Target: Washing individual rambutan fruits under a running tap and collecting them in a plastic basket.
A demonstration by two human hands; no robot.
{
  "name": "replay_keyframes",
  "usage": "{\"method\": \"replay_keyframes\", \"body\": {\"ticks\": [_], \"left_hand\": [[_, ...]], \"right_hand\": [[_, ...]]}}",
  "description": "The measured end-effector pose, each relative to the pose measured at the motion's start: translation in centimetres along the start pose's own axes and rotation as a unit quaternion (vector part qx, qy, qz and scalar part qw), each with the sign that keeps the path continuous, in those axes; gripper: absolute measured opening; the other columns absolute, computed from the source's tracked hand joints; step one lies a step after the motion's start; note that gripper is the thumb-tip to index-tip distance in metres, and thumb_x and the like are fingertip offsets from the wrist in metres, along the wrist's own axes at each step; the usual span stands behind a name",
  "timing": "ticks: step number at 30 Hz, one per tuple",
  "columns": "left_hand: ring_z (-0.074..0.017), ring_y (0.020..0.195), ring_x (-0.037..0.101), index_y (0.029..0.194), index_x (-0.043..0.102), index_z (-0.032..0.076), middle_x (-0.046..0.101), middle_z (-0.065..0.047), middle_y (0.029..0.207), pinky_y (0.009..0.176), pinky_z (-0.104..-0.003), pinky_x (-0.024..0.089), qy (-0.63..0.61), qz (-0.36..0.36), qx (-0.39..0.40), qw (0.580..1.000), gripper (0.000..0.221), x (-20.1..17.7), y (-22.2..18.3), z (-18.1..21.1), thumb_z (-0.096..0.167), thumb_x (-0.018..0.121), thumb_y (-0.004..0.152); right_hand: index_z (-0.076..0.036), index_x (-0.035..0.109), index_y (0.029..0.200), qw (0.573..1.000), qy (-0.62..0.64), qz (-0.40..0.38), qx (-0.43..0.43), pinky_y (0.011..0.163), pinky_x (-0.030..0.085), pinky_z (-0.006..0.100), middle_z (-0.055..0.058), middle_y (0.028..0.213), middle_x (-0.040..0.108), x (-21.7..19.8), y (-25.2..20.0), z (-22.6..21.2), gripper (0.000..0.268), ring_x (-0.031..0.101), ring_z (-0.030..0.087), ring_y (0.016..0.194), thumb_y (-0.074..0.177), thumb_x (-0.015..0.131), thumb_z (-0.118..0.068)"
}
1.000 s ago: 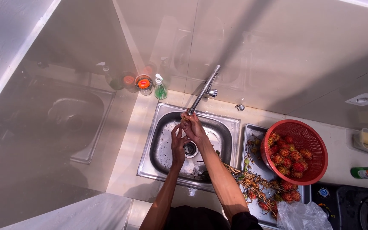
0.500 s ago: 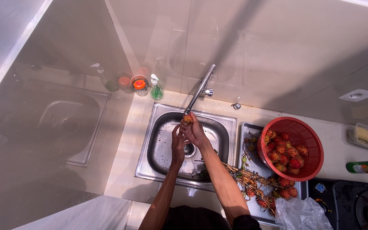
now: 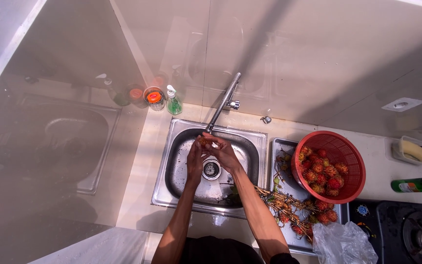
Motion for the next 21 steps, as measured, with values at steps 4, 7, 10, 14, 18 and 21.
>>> {"method": "replay_keyframes", "body": {"ticks": [4,7,10,14,18,21], "left_hand": [[-0.0194,0.096,0.068,0.137,0.065,0.022,0.070,-0.008,0.111,0.084,-0.037,0.060,0.047,0.010,-0.041,0.998,0.046,0.0,1.8,-1.6,0.051,0.052,0.104],[-0.0181,0.090,0.069,0.134,0.065,0.019,0.070,-0.010,0.109,0.079,-0.033,0.060,-0.054,-0.027,-0.042,0.997,0.038,0.6,3.3,-3.7,0.039,0.055,0.103],[-0.0211,0.093,0.068,0.134,0.059,0.008,0.066,-0.017,0.115,0.079,-0.028,0.059,-0.257,-0.069,-0.039,0.963,0.031,1.7,6.0,-7.8,0.019,0.058,0.104],[-0.0189,0.100,0.068,0.118,0.057,0.010,0.066,-0.011,0.115,0.083,-0.025,0.057,-0.361,-0.092,-0.077,0.925,0.014,4.2,7.2,-7.1,0.018,0.055,0.106],[-0.0139,0.080,0.066,0.109,0.055,0.006,0.062,-0.006,0.094,0.067,-0.015,0.054,-0.371,-0.103,-0.140,0.912,0.013,5.8,7.8,-6.6,0.011,0.048,0.099],[-0.0083,0.056,0.059,0.099,0.058,0.012,0.056,-0.001,0.076,0.037,-0.009,0.038,-0.338,-0.103,-0.173,0.919,0.015,6.6,7.9,-5.8,0.026,0.057,0.101]], "right_hand": [[-0.012,0.058,0.142,0.989,-0.146,-0.016,-0.009,0.078,0.067,0.034,0.004,0.136,0.066,1.6,-2.1,-2.7,0.059,0.075,0.022,0.092,0.088,0.075,0.002],[-0.021,0.061,0.142,0.940,-0.332,0.001,-0.077,0.075,0.064,0.033,0.002,0.132,0.068,-0.2,-1.9,-3.5,0.054,0.075,0.020,0.089,0.091,0.074,-0.006],[-0.023,0.071,0.129,0.858,-0.478,0.087,-0.170,0.081,0.059,0.037,0.003,0.120,0.074,0.9,-3.3,-6.4,0.046,0.072,0.027,0.097,0.087,0.074,-0.006],[-0.025,0.080,0.109,0.800,-0.499,0.223,-0.247,0.083,0.058,0.031,0.006,0.091,0.078,-1.3,-4.0,-6.6,0.034,0.072,0.026,0.097,0.078,0.087,-0.015],[-0.034,0.083,0.101,0.791,-0.516,0.213,-0.250,0.082,0.057,0.024,-0.001,0.086,0.079,-1.2,-4.5,-6.5,0.025,0.073,0.017,0.094,0.081,0.087,-0.021],[-0.032,0.083,0.102,0.817,-0.494,0.183,-0.237,0.084,0.057,0.023,-0.001,0.086,0.079,0.4,-5.0,-7.7,0.028,0.073,0.013,0.096,0.078,0.089,-0.019]]}}
Point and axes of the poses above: each hand's wrist, its own y-axis towards the middle knuckle, its own x-axis out of the palm, z = x × y, the point moved 10 cm from there along y, towards the middle knuckle
